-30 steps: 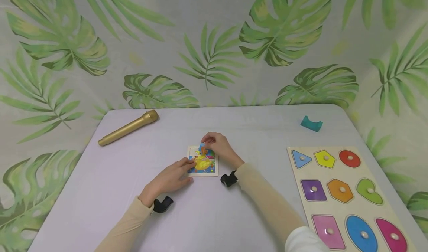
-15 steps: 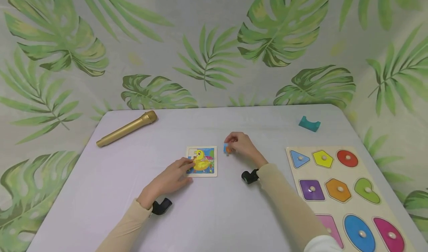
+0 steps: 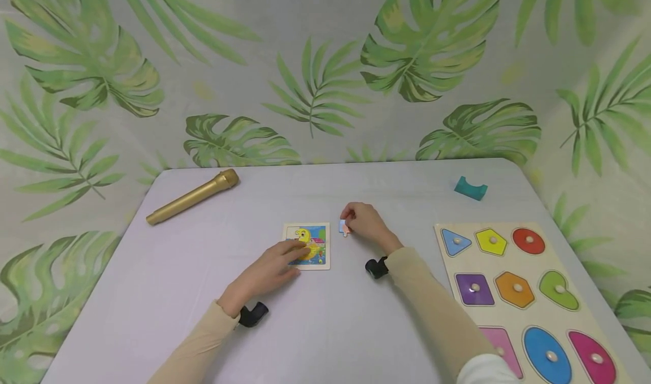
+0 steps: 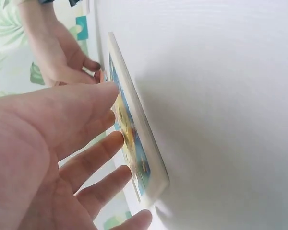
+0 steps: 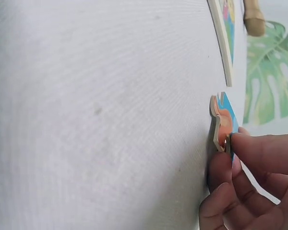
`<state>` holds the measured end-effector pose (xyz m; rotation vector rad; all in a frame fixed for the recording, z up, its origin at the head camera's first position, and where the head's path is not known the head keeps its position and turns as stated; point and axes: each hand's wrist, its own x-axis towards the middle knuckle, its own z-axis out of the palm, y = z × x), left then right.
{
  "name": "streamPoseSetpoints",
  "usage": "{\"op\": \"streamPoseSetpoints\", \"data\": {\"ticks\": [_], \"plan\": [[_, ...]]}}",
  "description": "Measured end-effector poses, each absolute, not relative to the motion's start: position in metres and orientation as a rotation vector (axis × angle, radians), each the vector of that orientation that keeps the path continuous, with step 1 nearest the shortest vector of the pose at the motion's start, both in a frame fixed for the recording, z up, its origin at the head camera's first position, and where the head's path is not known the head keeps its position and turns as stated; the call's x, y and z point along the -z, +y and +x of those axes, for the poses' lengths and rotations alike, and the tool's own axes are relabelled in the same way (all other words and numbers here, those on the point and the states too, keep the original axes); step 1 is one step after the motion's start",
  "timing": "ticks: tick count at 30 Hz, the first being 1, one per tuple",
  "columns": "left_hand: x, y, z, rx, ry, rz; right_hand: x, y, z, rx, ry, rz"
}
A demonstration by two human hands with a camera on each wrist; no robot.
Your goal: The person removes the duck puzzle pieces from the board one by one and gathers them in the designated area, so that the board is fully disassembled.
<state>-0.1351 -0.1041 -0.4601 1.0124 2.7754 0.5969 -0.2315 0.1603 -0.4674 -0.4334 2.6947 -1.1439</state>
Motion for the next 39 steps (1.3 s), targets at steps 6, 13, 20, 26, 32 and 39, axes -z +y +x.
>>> {"op": "streamPoseSetpoints", "data": {"ticks": [6, 13, 20, 26, 32, 39], "plan": [[0.462, -0.096, -0.134, -0.510, 2.762, 1.059, 0.468, 0.156, -0.229, 1.108, 2.729, -0.481], [0.466, -0.099, -0.134, -0.510, 2.749, 1.098, 0.467, 0.155, -0.228, 1.089, 2.728, -0.471], [0.464, -0.102, -0.135, -0.531, 2.704, 1.095, 0.464, 0.142, -0.225, 1.198, 2.698, -0.553], [0.465, -0.102, -0.136, -0.588, 2.666, 1.106, 0.466, 0.115, -0.223, 1.156, 2.603, -0.794], [0.465, -0.101, -0.137, -0.619, 2.643, 1.112, 0.469, 0.095, -0.223, 0.973, 2.602, -0.839], [0.464, -0.102, -0.139, -0.620, 2.630, 1.116, 0.467, 0.090, -0.223, 0.789, 2.657, -0.919]]}}
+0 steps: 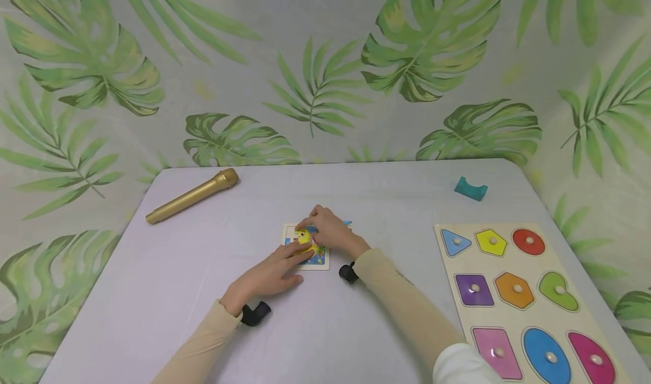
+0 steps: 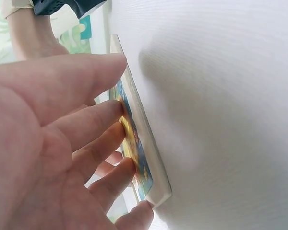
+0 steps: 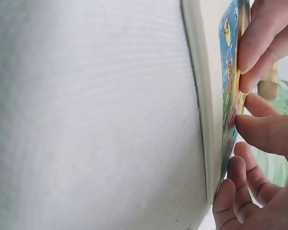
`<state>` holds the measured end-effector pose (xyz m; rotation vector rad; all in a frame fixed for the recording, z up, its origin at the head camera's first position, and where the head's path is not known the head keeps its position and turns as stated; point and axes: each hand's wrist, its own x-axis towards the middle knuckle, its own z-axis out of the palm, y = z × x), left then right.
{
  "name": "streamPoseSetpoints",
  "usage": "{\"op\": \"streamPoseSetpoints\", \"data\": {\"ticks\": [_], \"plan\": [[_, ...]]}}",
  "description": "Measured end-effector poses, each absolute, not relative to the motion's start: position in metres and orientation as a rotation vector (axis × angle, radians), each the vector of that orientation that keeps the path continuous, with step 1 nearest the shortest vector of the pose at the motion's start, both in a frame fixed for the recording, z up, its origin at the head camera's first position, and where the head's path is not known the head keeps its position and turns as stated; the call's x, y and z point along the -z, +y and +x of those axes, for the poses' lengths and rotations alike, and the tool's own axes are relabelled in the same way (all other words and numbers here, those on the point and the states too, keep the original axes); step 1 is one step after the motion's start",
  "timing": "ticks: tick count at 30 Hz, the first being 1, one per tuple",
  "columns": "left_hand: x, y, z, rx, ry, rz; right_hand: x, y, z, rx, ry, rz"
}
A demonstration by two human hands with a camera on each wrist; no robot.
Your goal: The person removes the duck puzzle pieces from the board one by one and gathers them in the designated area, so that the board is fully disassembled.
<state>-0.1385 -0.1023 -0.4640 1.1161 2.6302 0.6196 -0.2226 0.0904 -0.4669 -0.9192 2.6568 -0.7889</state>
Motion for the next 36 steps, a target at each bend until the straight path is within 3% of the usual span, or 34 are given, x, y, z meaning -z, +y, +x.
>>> {"op": "streamPoseSetpoints", "data": {"ticks": [17, 27, 36], "plan": [[0.459, -0.100, -0.137, -0.633, 2.633, 1.084, 0.464, 0.090, -0.220, 0.992, 2.615, -0.902], [0.458, -0.099, -0.137, -0.641, 2.620, 1.075, 0.471, 0.086, -0.224, 1.206, 2.583, -0.711], [0.455, -0.098, -0.136, -0.656, 2.600, 1.011, 0.463, 0.117, -0.231, 1.444, 2.500, -0.484]]}}
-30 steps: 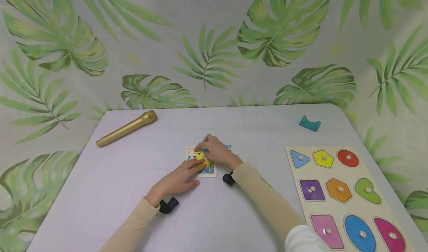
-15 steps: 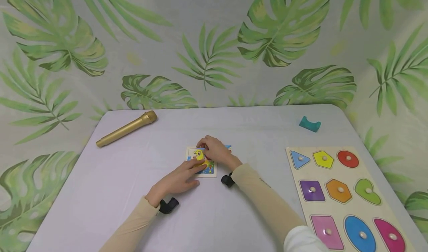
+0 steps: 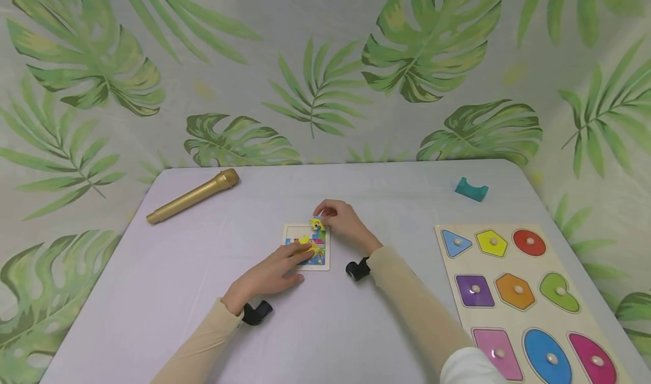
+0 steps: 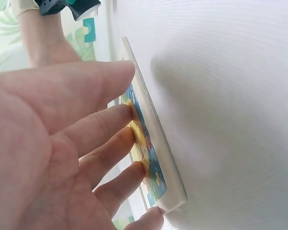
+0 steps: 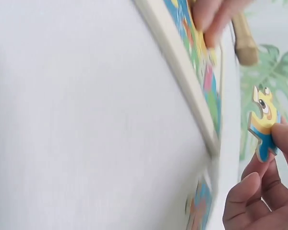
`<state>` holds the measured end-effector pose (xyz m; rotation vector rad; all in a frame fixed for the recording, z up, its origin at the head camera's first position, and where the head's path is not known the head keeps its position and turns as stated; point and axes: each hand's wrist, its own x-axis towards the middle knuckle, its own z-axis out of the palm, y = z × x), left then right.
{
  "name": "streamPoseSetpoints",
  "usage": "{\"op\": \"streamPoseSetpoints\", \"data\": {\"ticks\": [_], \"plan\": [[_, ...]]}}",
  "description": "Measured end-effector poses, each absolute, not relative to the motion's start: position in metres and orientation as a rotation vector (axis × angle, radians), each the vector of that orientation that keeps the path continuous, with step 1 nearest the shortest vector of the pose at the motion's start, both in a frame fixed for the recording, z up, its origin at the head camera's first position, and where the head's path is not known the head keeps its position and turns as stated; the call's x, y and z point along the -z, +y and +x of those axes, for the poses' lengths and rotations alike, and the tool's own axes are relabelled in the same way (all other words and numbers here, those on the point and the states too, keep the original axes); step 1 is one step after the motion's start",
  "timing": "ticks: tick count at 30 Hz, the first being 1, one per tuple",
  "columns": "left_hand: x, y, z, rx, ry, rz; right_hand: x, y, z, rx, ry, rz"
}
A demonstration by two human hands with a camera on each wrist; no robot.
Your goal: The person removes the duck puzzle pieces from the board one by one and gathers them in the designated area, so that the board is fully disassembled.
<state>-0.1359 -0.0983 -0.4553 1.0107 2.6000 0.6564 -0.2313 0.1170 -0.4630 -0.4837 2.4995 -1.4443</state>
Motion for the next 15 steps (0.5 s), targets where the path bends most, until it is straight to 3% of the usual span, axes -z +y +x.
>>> {"op": "streamPoseSetpoints", "data": {"ticks": [15], "plan": [[0.455, -0.097, -0.136, -0.657, 2.600, 0.988, 0.462, 0.197, -0.236, 1.448, 2.569, -0.271]]}}
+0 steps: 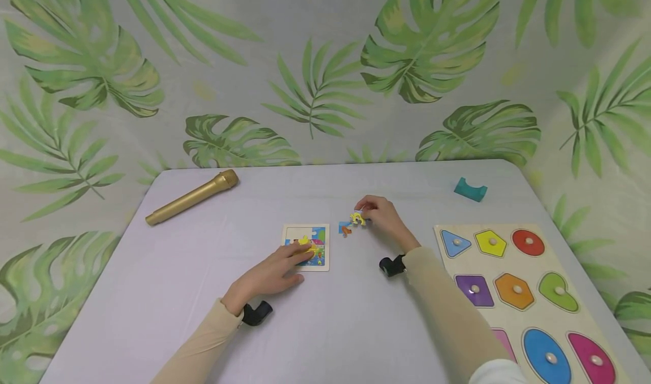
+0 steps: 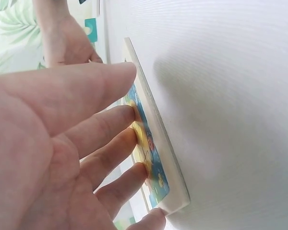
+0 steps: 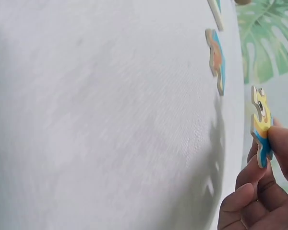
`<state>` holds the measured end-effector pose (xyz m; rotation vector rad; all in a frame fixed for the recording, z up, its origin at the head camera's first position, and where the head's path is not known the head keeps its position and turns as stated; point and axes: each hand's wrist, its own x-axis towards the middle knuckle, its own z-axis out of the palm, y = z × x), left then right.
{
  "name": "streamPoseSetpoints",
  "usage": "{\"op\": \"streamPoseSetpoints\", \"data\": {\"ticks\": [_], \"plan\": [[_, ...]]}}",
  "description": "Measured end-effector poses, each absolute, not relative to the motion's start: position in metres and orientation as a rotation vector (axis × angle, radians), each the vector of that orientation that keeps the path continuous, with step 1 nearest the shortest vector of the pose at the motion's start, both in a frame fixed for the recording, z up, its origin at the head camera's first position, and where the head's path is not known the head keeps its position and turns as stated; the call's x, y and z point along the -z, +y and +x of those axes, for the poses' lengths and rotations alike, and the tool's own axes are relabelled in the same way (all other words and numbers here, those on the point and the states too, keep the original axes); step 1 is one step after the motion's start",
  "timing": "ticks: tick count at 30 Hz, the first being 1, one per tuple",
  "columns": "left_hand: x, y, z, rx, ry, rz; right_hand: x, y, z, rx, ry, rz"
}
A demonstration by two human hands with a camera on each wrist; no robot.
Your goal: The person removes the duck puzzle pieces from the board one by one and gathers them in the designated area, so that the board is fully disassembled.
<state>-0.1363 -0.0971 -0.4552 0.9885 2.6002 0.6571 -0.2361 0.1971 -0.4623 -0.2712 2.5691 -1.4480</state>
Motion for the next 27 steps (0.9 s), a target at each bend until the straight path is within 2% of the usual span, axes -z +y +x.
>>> {"op": "streamPoseSetpoints", "data": {"ticks": [27], "plan": [[0.455, -0.090, -0.136, -0.611, 2.678, 0.962, 0.475, 0.190, -0.227, 1.038, 2.850, -0.440]]}}
